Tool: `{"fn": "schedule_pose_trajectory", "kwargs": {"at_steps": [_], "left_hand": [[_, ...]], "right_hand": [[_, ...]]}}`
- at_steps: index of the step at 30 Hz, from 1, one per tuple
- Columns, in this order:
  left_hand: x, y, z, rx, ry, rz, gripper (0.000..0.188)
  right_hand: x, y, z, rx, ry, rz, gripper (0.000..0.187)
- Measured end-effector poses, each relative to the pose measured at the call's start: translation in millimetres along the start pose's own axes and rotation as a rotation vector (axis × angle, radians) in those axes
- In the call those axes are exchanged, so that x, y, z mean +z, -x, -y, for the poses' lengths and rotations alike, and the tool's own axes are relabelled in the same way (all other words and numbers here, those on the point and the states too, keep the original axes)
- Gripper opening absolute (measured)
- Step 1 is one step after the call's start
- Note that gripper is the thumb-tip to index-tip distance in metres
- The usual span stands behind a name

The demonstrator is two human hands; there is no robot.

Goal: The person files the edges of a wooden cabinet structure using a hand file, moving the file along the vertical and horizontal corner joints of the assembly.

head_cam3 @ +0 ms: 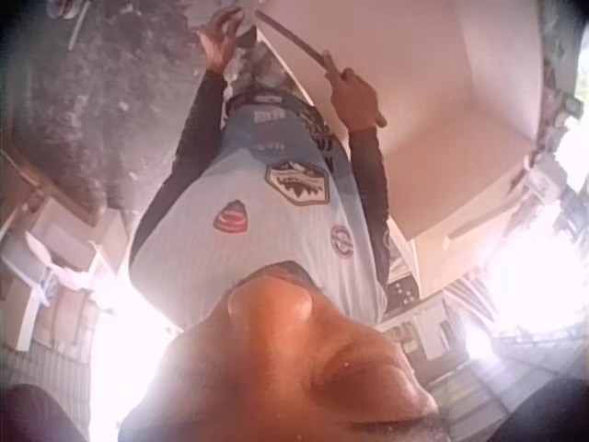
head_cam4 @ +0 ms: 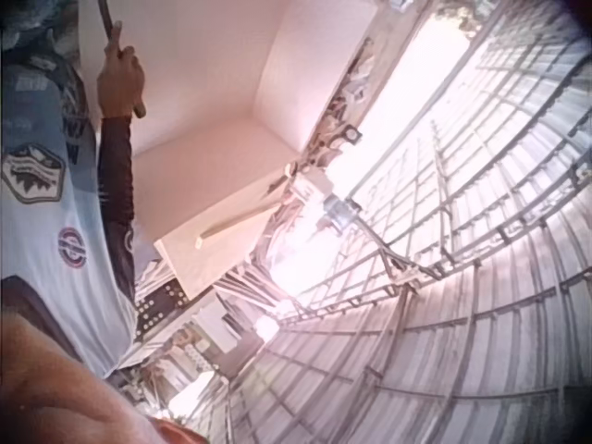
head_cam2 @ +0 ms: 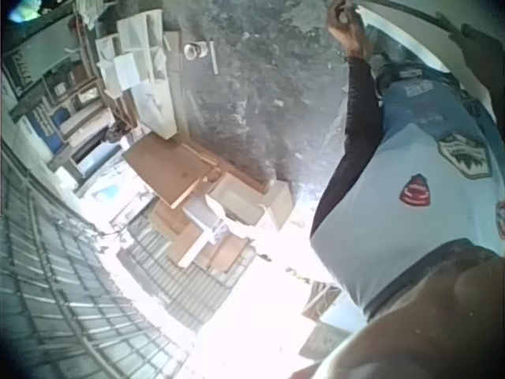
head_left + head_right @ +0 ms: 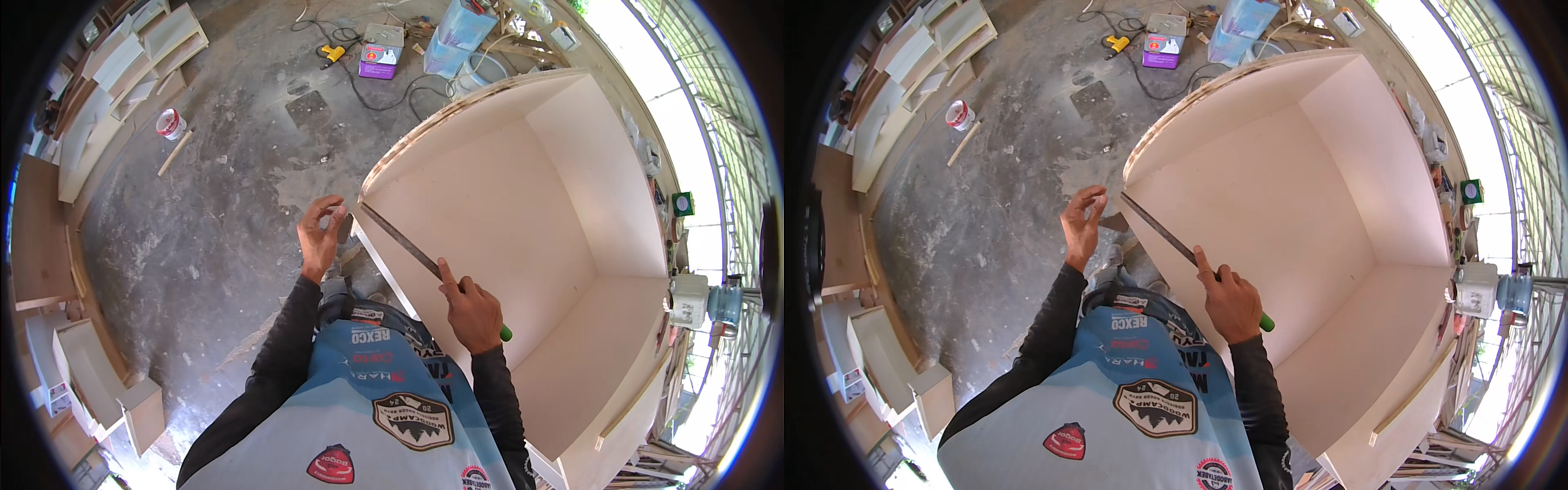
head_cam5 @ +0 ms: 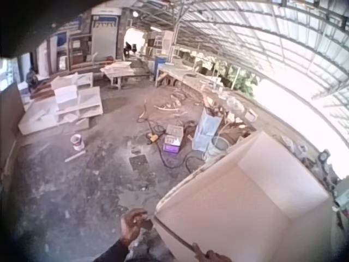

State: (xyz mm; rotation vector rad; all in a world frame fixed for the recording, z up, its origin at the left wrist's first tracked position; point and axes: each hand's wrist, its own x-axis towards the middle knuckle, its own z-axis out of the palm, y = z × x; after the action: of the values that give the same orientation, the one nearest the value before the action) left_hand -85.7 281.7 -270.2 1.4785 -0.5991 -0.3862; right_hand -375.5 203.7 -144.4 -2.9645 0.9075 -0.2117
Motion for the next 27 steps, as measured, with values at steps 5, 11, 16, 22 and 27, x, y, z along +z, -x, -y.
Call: {"fn": "schedule_pose_trajectory", "kwargs": {"at_steps": [5, 11, 16, 22, 27], "left_hand": [[-4, -37, 29, 0.01, 0.114, 0.283, 0.023], [5, -65, 26, 0.012, 0.141, 0.5, 0.029], [4, -86, 40, 0.103, 0.056, 0.65, 0.03], [5, -94, 52, 0.053, 0.114, 0.724, 0.029], [5, -102, 88, -0.11, 0.392, 0.695, 0.021]], "right_hand": [[12, -15, 12, 0.015, 0.097, 0.047, 0.057], [23, -30, 7, 0.006, 0.223, 0.066, 0.055], [26, -33, 17, -0.032, 0.359, -0.039, 0.073], [9, -42, 31, -0.015, 0.429, 0.067, 0.069], [-15, -87, 62, 0.019, 0.438, 0.141, 0.06]]}}
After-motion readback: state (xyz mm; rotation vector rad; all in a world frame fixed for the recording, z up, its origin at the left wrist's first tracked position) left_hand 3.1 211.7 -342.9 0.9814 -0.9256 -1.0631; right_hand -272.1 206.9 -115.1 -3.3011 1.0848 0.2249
